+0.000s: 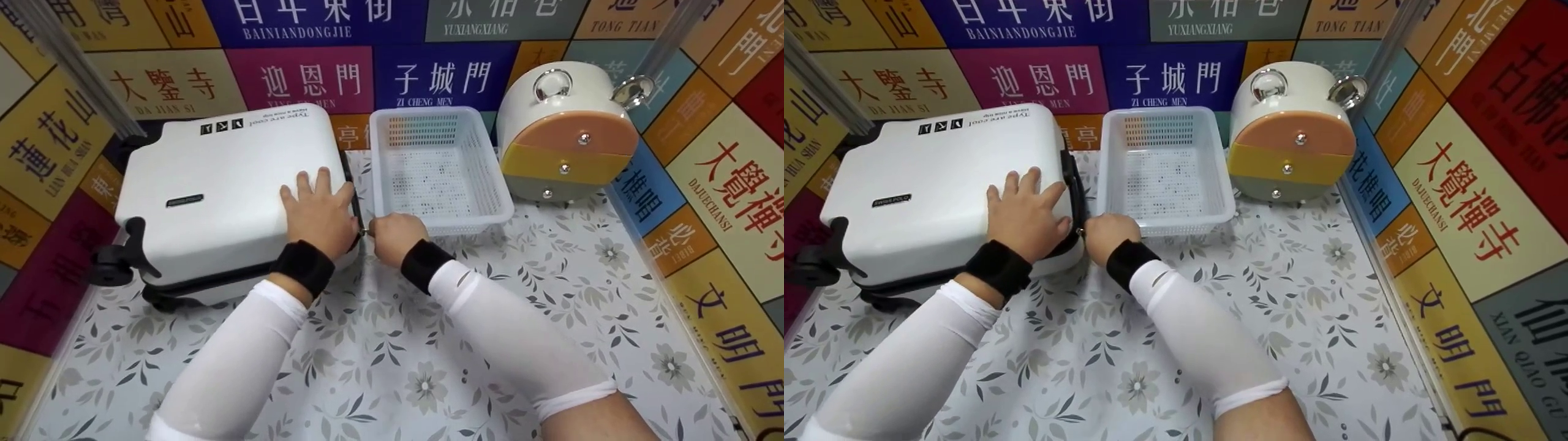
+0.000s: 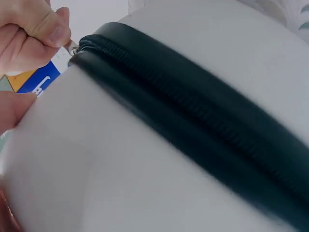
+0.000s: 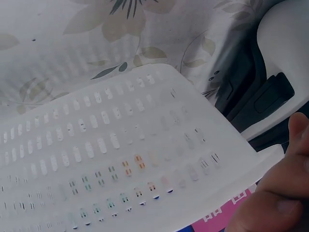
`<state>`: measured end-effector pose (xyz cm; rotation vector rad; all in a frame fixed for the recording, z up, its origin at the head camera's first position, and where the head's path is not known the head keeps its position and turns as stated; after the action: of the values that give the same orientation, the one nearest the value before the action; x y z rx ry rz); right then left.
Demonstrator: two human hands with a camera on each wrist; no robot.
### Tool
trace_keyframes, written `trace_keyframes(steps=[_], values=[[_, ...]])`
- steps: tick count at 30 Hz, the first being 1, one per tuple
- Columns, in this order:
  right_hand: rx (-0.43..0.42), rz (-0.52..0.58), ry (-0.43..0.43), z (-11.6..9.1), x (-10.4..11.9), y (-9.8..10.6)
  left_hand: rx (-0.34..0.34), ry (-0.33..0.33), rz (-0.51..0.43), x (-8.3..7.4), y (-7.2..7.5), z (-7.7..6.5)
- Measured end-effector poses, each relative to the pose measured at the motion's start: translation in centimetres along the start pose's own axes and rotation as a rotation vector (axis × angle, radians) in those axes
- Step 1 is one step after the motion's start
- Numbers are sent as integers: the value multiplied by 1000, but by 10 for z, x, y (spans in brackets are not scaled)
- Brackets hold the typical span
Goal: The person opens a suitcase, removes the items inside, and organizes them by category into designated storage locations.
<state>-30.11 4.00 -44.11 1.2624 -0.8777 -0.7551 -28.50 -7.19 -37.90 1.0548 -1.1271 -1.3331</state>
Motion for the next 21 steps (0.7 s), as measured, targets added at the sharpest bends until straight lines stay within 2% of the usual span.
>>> trace_keyframes(steps=[5, 9, 16, 21], values=[[-1, 17, 34, -1, 4, 1, 86, 81, 96, -10, 2, 19], [-3, -1, 50, -3, 6, -3, 143, 118, 165, -12, -5, 21], [-78, -76, 126, -6, 13, -4, 83, 75, 168, -13, -6, 13], [-93, -89, 136, -8, 11, -3, 57, 27, 161, -13, -5, 2]])
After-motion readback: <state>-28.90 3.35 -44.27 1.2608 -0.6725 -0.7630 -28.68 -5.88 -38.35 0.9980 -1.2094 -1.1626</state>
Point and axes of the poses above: each hand's wrist, its own z-axis towards the middle knuckle, its own y-axis out of the back of the hand, x = y × z, the point moved 8 cm from there along z, towards the middle knuckle, and after that the axes turned 2 degrees about -x, right-handed, at the moved point
